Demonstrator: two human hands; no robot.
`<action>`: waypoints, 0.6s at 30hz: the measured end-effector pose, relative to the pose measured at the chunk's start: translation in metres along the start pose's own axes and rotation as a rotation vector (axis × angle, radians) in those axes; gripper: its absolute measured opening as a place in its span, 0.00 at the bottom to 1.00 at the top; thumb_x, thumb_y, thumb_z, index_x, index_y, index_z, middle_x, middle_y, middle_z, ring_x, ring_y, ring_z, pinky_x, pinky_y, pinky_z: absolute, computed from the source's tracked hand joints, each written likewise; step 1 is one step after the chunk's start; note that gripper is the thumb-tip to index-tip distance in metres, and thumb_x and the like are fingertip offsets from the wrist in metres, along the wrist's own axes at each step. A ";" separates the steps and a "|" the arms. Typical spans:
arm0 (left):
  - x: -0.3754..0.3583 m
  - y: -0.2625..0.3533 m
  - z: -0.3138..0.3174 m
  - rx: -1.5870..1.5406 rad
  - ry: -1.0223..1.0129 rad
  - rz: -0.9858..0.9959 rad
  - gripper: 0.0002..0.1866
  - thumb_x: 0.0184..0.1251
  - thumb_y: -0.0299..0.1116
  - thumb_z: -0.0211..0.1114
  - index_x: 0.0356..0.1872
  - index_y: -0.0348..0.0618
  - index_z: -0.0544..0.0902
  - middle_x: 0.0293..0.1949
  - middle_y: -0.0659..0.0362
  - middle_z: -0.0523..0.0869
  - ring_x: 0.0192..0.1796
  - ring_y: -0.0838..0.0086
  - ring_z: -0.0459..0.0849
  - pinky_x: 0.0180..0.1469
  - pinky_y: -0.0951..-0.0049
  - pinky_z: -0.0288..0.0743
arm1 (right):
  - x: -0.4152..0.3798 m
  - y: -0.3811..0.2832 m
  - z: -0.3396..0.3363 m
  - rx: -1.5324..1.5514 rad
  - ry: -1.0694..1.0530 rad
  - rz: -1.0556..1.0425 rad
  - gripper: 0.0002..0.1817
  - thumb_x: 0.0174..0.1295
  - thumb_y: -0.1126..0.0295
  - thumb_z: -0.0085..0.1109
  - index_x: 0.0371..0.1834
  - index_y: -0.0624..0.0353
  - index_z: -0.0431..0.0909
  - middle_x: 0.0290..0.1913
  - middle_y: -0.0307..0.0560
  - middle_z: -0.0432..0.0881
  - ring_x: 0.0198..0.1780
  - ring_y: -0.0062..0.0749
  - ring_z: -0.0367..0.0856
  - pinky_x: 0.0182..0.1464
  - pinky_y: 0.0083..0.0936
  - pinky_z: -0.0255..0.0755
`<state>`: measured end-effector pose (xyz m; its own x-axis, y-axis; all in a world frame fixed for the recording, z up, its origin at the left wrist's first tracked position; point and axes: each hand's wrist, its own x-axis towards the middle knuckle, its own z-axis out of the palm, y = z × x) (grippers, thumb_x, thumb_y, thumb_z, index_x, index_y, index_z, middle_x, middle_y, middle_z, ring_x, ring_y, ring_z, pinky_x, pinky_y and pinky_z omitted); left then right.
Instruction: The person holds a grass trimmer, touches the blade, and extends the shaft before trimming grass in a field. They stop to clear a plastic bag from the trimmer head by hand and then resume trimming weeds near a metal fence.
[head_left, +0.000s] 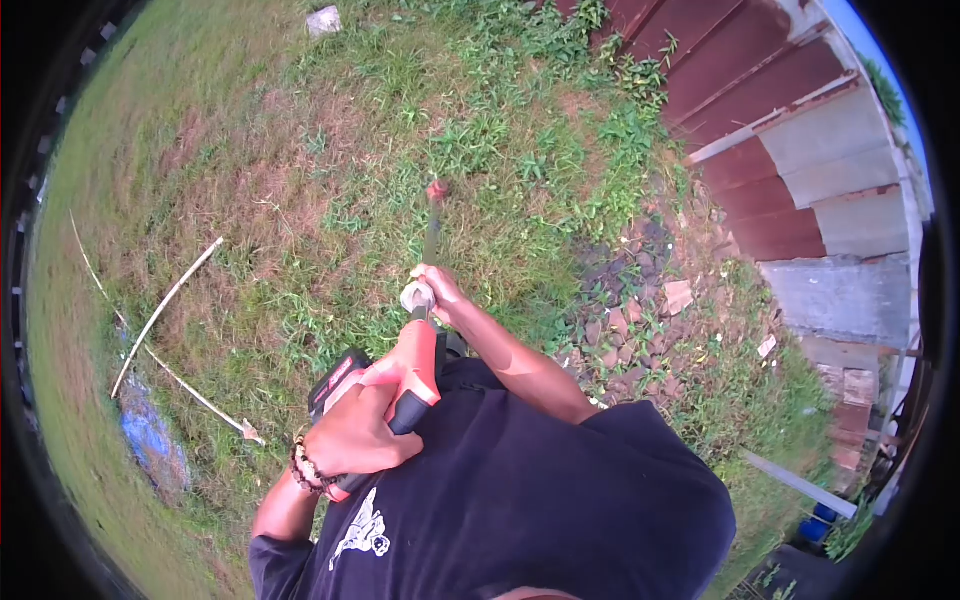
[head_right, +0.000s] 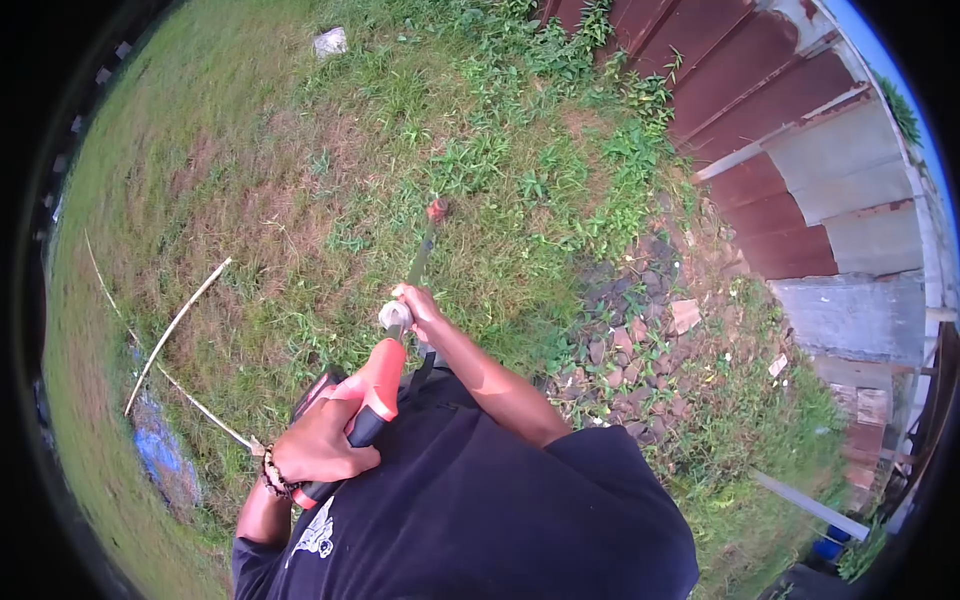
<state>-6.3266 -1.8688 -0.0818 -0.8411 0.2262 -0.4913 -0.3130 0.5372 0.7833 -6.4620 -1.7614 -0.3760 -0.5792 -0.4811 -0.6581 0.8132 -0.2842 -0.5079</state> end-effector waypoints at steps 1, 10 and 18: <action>0.003 -0.001 0.000 0.096 0.002 -0.025 0.21 0.40 0.39 0.67 0.31 0.30 0.78 0.26 0.47 0.80 0.34 0.55 0.83 0.37 0.61 0.74 | 0.010 -0.001 0.007 -0.021 -0.022 0.005 0.09 0.57 0.68 0.57 0.20 0.50 0.70 0.19 0.32 0.68 0.18 0.20 0.69 0.21 0.22 0.64; 0.013 -0.009 -0.027 0.160 -0.134 -0.119 0.25 0.38 0.39 0.67 0.36 0.30 0.77 0.30 0.47 0.80 0.35 0.57 0.81 0.39 0.63 0.73 | 0.032 -0.001 0.028 -0.015 0.051 -0.046 0.09 0.54 0.67 0.57 0.19 0.52 0.70 0.17 0.32 0.67 0.15 0.21 0.65 0.16 0.23 0.58; 0.007 -0.018 -0.067 -0.410 -0.231 -0.268 0.13 0.53 0.33 0.60 0.36 0.33 0.78 0.20 0.59 0.80 0.19 0.76 0.79 0.24 0.74 0.73 | 0.005 -0.015 -0.024 -0.021 0.029 -0.051 0.09 0.59 0.66 0.44 0.25 0.53 0.73 0.24 0.40 0.77 0.26 0.29 0.79 0.28 0.30 0.77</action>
<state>-6.3566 -1.9316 -0.0734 -0.6037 0.3229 -0.7289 -0.6883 0.2503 0.6809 -6.4783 -1.7398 -0.3854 -0.6215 -0.4423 -0.6466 0.7814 -0.2900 -0.5526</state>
